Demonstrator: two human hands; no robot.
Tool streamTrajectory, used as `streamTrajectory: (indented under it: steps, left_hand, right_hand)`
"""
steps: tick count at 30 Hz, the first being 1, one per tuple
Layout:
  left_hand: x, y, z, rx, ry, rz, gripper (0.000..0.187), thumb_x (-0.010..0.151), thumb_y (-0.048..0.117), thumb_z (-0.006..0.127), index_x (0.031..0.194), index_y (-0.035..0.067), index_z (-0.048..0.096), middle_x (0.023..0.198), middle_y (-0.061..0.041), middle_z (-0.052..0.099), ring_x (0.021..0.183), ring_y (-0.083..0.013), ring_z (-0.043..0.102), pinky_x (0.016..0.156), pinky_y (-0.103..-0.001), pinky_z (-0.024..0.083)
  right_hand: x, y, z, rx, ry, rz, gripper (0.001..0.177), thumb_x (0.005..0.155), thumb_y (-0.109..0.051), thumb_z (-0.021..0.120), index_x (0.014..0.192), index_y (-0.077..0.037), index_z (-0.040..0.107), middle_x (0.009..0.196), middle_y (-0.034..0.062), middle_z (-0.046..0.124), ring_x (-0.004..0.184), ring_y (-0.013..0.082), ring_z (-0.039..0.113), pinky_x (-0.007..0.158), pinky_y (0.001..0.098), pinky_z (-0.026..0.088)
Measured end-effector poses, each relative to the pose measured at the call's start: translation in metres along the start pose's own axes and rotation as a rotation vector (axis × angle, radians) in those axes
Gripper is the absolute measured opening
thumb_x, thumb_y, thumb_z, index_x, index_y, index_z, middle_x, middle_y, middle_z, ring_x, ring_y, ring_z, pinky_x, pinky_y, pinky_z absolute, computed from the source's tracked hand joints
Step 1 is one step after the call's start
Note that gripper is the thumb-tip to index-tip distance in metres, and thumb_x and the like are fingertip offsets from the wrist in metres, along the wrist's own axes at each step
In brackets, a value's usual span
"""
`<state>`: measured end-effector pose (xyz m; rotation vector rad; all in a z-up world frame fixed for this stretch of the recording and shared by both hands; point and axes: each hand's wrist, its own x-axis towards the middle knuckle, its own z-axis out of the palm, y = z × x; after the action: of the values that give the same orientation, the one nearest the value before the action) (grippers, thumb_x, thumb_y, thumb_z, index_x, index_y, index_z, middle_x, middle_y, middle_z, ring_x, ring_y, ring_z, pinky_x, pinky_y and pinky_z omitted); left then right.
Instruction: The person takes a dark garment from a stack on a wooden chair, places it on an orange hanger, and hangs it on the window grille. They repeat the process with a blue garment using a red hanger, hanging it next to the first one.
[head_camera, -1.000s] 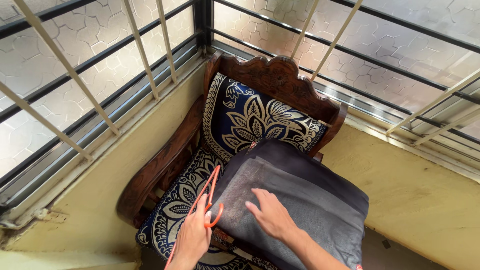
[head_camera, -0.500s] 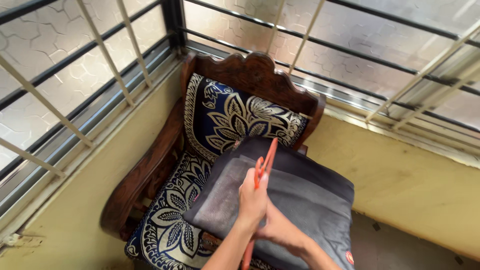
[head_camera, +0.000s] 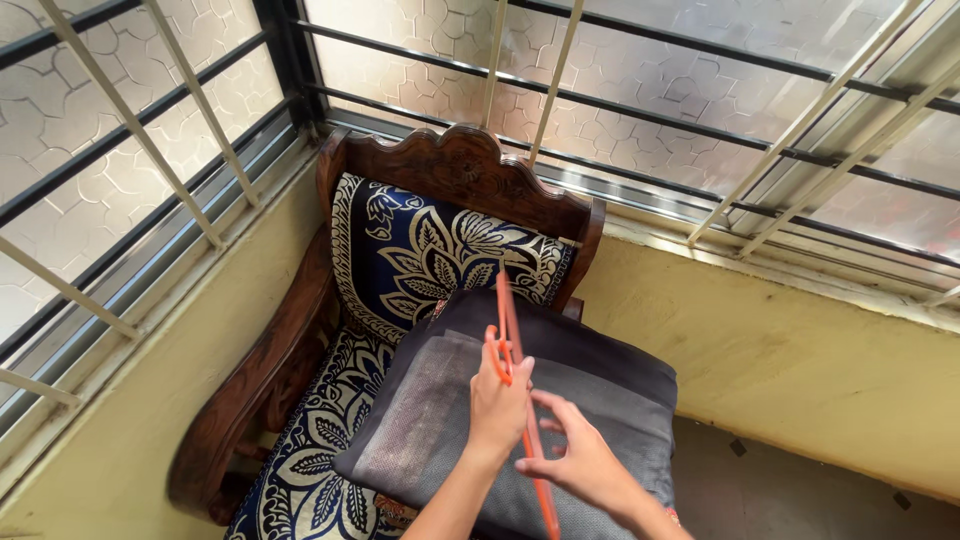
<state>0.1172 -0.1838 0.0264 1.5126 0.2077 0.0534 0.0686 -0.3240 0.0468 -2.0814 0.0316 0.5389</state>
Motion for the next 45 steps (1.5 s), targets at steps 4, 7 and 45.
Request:
streamTrajectory:
  steps: [4,7,45]
  left_hand:
    - [-0.006,-0.015,-0.013,0.628,-0.009,0.362,0.024,0.096,0.013,0.059,0.118,0.004,0.057,0.097,-0.020,0.071,0.086,-0.0429,0.068,0.069,-0.052,0.052]
    - [-0.015,-0.026,-0.013,0.805,-0.175,0.208,0.017,0.099,0.011,0.057,0.115,0.007,0.056,0.102,-0.017,0.069,0.090,-0.0406,0.069,0.074,-0.053,0.053]
    - [-0.041,-0.097,-0.069,1.425,-0.467,-0.258,0.070,0.097,0.030,0.065,0.156,0.017,0.030,0.168,-0.013,0.010,0.155,-0.0324,0.011,0.120,-0.062,0.018]
  right_hand:
    - [0.020,0.015,-0.024,0.231,0.145,-0.005,0.082,0.068,0.002,0.072,0.147,-0.012,0.053,0.141,0.0082,0.060,0.119,0.0224,0.070,0.087,0.0362,0.063]
    - [0.023,0.021,-0.041,0.386,0.221,0.103,0.069,0.077,0.001,0.061,0.145,-0.008,0.052,0.137,0.0106,0.066,0.114,0.0229,0.075,0.083,0.0358,0.064]
    - [0.075,0.159,-0.122,-0.558,0.025,0.402,0.078,0.068,-0.036,0.094,0.128,-0.005,0.055,0.111,0.0137,0.074,0.109,0.0285,0.076,0.096,0.0378,0.060]
